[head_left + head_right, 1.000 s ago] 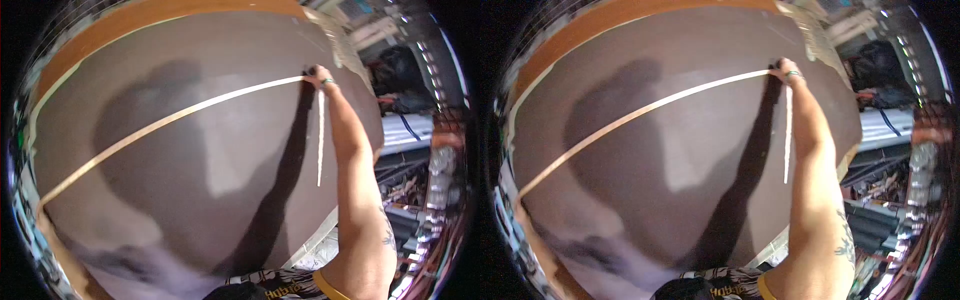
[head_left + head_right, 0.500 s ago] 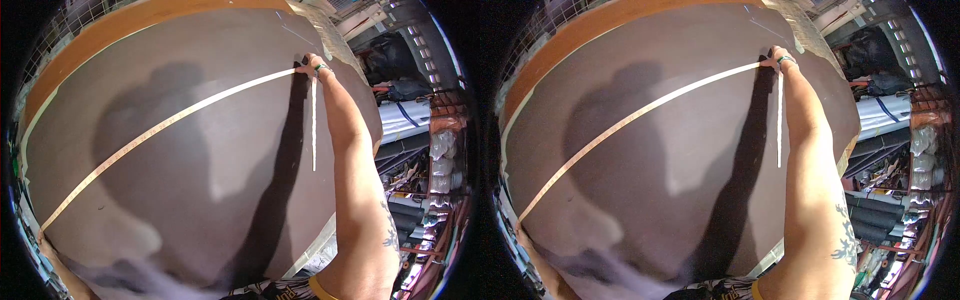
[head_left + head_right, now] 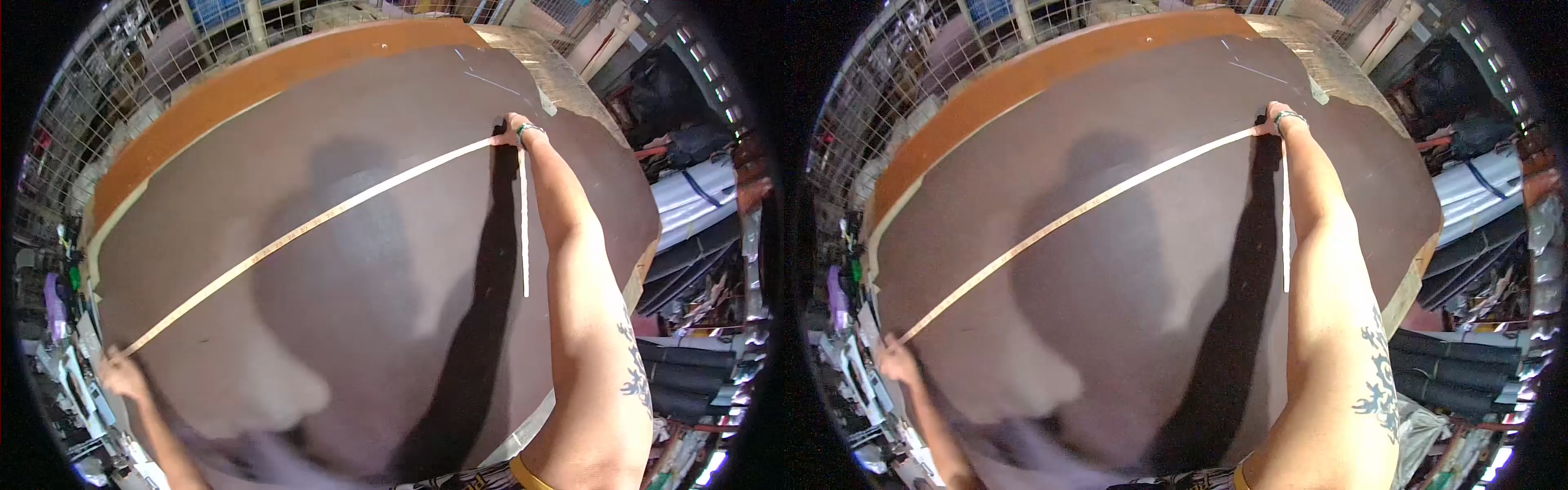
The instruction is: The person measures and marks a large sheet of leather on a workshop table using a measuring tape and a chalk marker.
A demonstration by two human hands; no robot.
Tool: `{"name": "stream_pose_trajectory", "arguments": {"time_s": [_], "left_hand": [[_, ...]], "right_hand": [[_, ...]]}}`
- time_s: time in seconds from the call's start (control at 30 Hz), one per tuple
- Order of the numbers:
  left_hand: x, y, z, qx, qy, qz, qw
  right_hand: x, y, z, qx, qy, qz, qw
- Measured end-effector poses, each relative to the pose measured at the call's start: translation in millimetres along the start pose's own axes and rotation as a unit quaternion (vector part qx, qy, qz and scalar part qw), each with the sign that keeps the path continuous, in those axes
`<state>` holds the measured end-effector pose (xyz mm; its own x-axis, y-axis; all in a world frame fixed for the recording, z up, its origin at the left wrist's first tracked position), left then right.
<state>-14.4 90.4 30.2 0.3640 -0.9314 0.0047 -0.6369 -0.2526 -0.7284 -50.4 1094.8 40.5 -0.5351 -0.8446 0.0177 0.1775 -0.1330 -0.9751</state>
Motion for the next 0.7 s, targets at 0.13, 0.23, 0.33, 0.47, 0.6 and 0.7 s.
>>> {"name": "stream_pose_trajectory", "arguments": {"time_s": [0.13,0.23,0.33,0.47,0.6,0.7], "left_hand": [[-301.2,-130.9,80.2,0.144,0.152,0.323,0.923],[-482.0,-191.8,139.9,0.217,0.268,0.457,0.820],[-630.6,-215.3,196.1,0.200,0.276,0.519,0.784],[-734.2,-220.0,223.8,0.237,0.218,0.502,0.803],[-747.7,-213.8,248.7,0.205,0.264,0.360,0.871],[-752.4,-220.4,248.0,0.205,0.276,0.341,0.875]], "right_hand": [[13.7,-18.0,9.1,0.028,0.006,0.020,0.999],[9.9,-18.5,2.3,0.058,-0.015,0.014,0.998],[10.1,-26.2,5.9,0.072,-0.034,0.020,0.997],[0.4,-17.9,-14.0,0.103,-0.080,0.028,0.991],[5.5,-35.1,4.0,0.096,-0.090,0.022,0.991],[-9.7,-36.1,5.0,0.091,-0.114,-0.008,0.989]]}}
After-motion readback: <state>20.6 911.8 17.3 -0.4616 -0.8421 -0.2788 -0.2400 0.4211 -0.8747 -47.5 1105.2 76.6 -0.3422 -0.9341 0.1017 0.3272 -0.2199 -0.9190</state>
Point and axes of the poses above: each hand's wrist, its own z-axis away from the middle knuckle, its own y-axis out of the palm, x = y × z, the point moved 2 cm from there along -z, towards the middle knuckle
